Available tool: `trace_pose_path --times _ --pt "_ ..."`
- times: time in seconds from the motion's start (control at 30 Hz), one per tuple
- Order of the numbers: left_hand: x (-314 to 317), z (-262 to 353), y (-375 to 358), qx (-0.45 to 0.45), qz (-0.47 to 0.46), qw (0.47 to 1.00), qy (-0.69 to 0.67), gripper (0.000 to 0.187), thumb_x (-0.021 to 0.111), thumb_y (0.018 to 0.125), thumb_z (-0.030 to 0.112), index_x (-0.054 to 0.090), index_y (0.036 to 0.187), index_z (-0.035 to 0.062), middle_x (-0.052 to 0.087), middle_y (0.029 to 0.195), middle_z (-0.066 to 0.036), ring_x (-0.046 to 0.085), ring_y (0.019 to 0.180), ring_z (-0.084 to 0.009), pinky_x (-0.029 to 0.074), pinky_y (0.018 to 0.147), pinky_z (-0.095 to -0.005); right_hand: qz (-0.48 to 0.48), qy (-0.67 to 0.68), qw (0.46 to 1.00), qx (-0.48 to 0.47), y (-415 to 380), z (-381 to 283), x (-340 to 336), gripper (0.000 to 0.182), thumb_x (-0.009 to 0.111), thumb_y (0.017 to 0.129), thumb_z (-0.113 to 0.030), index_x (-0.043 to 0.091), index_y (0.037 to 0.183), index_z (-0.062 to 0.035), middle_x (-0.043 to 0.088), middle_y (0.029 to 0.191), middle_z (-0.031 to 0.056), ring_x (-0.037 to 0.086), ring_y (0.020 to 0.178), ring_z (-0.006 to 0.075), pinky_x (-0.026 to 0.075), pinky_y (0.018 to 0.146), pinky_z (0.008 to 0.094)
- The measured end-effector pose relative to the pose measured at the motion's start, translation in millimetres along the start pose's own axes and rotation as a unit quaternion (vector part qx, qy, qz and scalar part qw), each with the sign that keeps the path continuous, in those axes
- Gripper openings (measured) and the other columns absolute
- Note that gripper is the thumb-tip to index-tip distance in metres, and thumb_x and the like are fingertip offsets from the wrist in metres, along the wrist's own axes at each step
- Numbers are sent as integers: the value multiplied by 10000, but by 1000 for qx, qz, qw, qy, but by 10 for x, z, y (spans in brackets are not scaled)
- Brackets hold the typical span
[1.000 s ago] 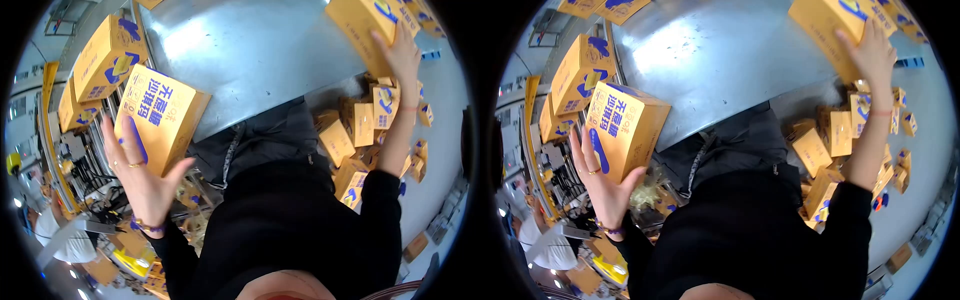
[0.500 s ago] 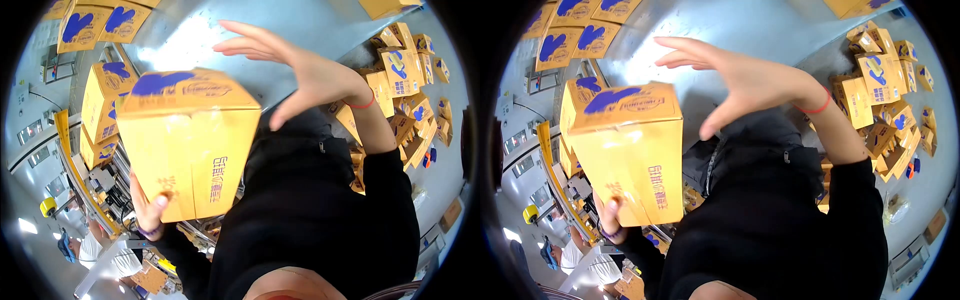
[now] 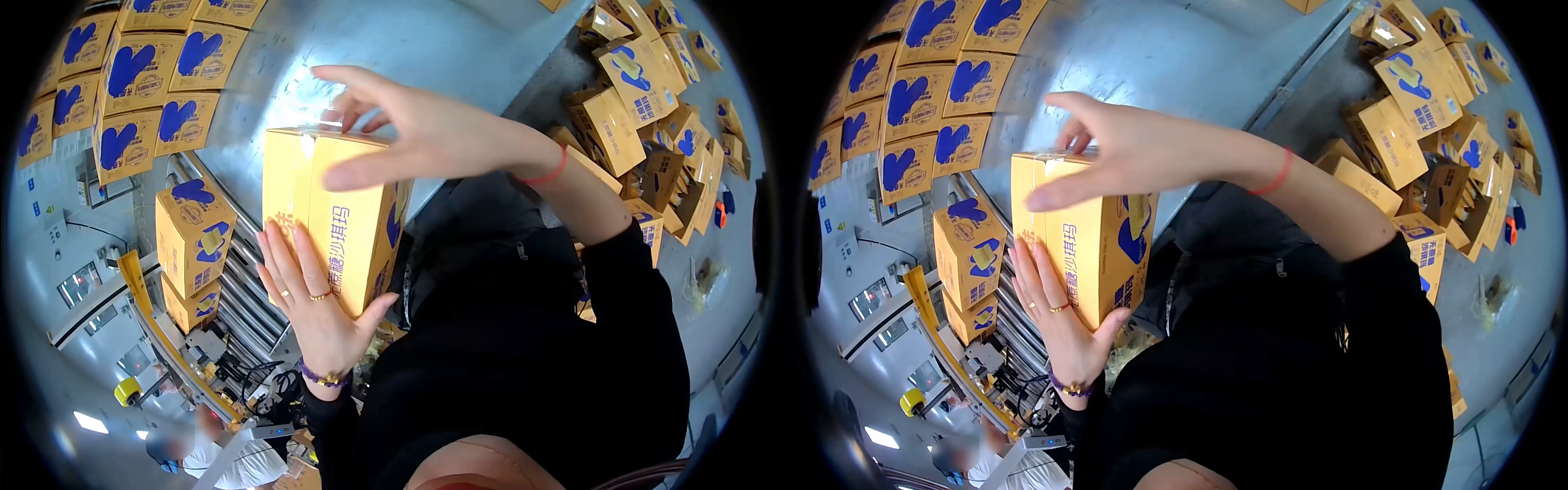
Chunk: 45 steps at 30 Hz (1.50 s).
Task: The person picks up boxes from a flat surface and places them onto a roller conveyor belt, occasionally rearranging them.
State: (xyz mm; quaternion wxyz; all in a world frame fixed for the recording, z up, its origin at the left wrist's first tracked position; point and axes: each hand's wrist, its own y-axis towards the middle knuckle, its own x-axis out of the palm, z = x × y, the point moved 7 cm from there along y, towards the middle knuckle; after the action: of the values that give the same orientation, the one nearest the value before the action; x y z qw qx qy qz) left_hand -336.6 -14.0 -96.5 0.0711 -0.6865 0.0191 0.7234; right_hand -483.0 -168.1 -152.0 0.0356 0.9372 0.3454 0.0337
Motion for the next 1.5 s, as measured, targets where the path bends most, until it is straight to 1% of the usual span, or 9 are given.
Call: trace_pose_path --times 0.27,0.5,0.57,0.7,1.03,1.3,1.37,1.43,1.5 --pt "-1 -1 49 -10 -2 1000 -11 1078 751 771 514 221 1589 54 154 1633 -273 136 1516 -464 108 1184 -620 30 95 988 122 430 764 100 792 708 919 -432 383 1484 19 648 1059 161 654 1007 242 497 878 318" --pt "-120 -95 113 -17 1 990 -143 994 772 778 315 256 1584 48 235 1613 -262 269 1482 -407 232 1194 -496 67 -383 916 96 341 813 -158 503 646 945 -144 487 1405 -19 598 1187 183 662 928 308 539 808 382" --pt "-170 -455 140 -105 25 917 -384 826 681 884 352 319 1547 19 421 1521 -239 440 1392 -344 334 1157 -447 116 -372 921 -13 387 719 -273 446 632 957 -147 520 1373 -34 607 1204 178 673 939 302 546 809 379" --pt "134 -1639 -245 -317 25 564 -762 573 508 1001 439 527 1400 28 621 1345 -165 664 1125 -247 567 901 -433 133 -86 985 -61 241 534 -491 391 543 1023 -259 549 1331 -18 647 1153 155 689 912 228 542 796 357" --pt "459 -1190 80 -225 242 433 -838 587 456 1031 473 513 1401 20 627 1356 -129 651 1141 -245 547 937 -384 98 -109 989 -5 -116 324 -584 487 568 1021 -400 567 1322 -18 675 1088 125 660 939 177 517 819 306" --pt "642 -374 758 -138 117 409 -894 608 445 1029 498 490 1431 44 620 1368 -112 631 1177 -253 518 986 -402 135 -173 975 -33 -718 -638 -576 857 737 819 -568 479 1337 63 677 1073 232 677 972 315 536 829 352" --pt "565 159 1040 60 -65 313 -945 611 437 1025 503 441 1476 91 557 1437 -99 586 1258 -276 515 1023 -423 132 -546 814 -148 -1040 -844 -770 427 679 937 -229 577 1250 43 697 997 188 683 953 248 536 804 316" --pt "519 699 1261 69 -115 379 -916 593 430 1047 490 428 1463 68 567 1411 -133 612 1228 -262 537 1003 -395 204 -127 962 -126 -1401 -1252 -1195 442 632 966 -128 539 1357 56 662 1261 153 619 1134 194 511 954 323" --pt "652 1138 1464 39 -167 569 -804 583 404 1075 455 396 1482 37 554 1417 -141 610 1231 -240 513 1022 -383 346 -213 912 53 -1893 -1302 -1580 408 607 981 -96 548 1354 58 673 1232 112 637 1081 159 511 938 287"
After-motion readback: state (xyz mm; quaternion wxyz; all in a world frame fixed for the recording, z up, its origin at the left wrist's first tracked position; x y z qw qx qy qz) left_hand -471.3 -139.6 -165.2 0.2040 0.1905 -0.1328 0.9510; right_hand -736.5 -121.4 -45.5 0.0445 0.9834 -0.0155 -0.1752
